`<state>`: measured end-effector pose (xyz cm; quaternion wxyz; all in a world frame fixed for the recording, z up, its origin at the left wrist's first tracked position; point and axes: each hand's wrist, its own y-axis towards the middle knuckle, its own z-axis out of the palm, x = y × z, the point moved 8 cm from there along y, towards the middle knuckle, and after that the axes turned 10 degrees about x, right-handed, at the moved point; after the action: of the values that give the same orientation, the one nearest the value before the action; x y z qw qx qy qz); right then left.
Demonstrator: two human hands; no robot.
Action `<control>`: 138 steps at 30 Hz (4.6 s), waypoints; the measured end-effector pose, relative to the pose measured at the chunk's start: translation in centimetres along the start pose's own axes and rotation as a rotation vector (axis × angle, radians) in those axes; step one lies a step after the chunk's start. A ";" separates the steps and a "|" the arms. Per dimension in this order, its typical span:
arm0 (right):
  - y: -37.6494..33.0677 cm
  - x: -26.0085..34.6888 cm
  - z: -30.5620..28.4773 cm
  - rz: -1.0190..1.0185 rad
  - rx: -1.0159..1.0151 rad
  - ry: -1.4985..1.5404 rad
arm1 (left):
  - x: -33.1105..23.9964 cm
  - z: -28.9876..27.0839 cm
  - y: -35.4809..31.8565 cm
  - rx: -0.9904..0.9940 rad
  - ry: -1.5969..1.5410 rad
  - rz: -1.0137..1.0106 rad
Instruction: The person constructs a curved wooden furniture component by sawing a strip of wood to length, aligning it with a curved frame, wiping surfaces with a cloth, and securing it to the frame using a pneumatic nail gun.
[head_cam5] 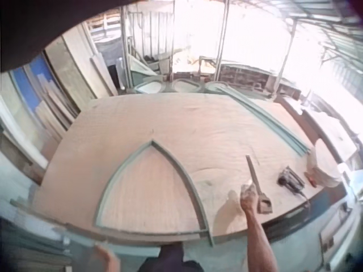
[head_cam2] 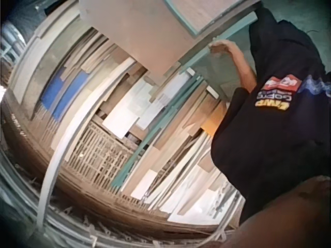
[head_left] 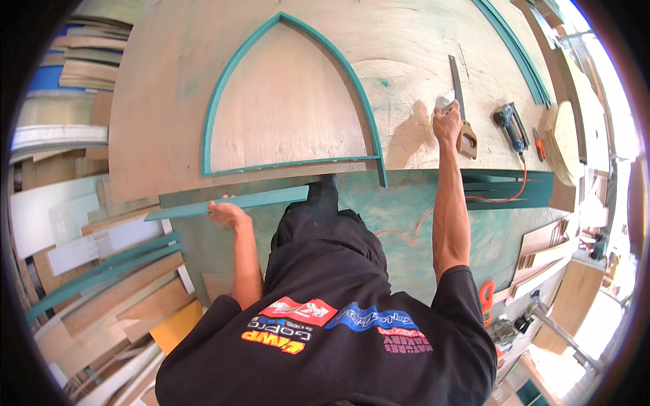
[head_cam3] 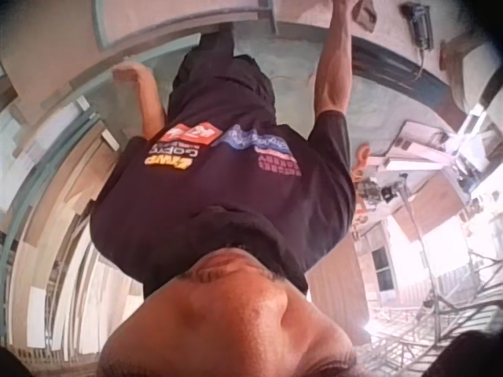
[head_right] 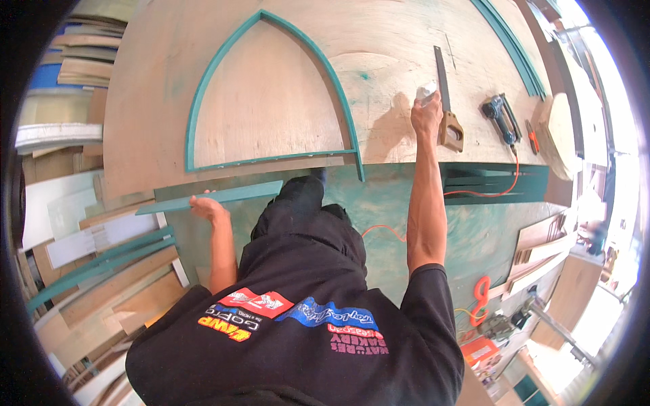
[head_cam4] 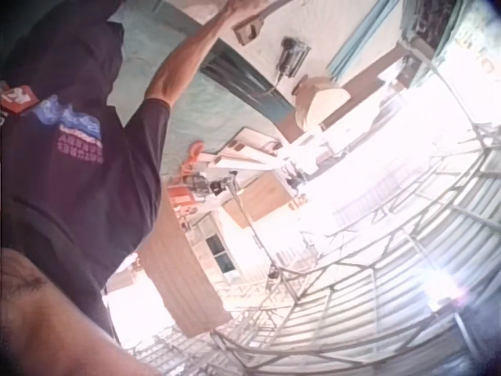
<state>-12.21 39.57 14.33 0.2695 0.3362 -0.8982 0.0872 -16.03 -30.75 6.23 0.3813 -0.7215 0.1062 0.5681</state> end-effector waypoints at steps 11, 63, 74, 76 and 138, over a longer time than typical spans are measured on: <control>-21.4 17.5 3.6 -0.694 0.801 0.248 | 5.4 4.7 -6.0 -0.094 0.509 0.586; -17.2 6.1 8.8 -0.337 0.700 0.110 | 0.8 13.0 -17.3 0.369 1.172 0.602; -17.2 6.3 9.4 -0.396 0.713 0.090 | 1.0 18.4 -21.2 1.163 1.150 1.453; -17.5 6.2 9.0 -0.422 0.702 0.086 | 1.2 18.7 -21.0 1.219 1.177 1.421; -29.7 0.2 4.7 0.294 1.687 0.863 | 4.2 16.2 -27.1 1.333 1.284 1.523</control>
<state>4.97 15.37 9.79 0.2324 0.2423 -0.3962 0.8546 -10.73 -0.11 13.06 0.1234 -0.2855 0.9502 0.0173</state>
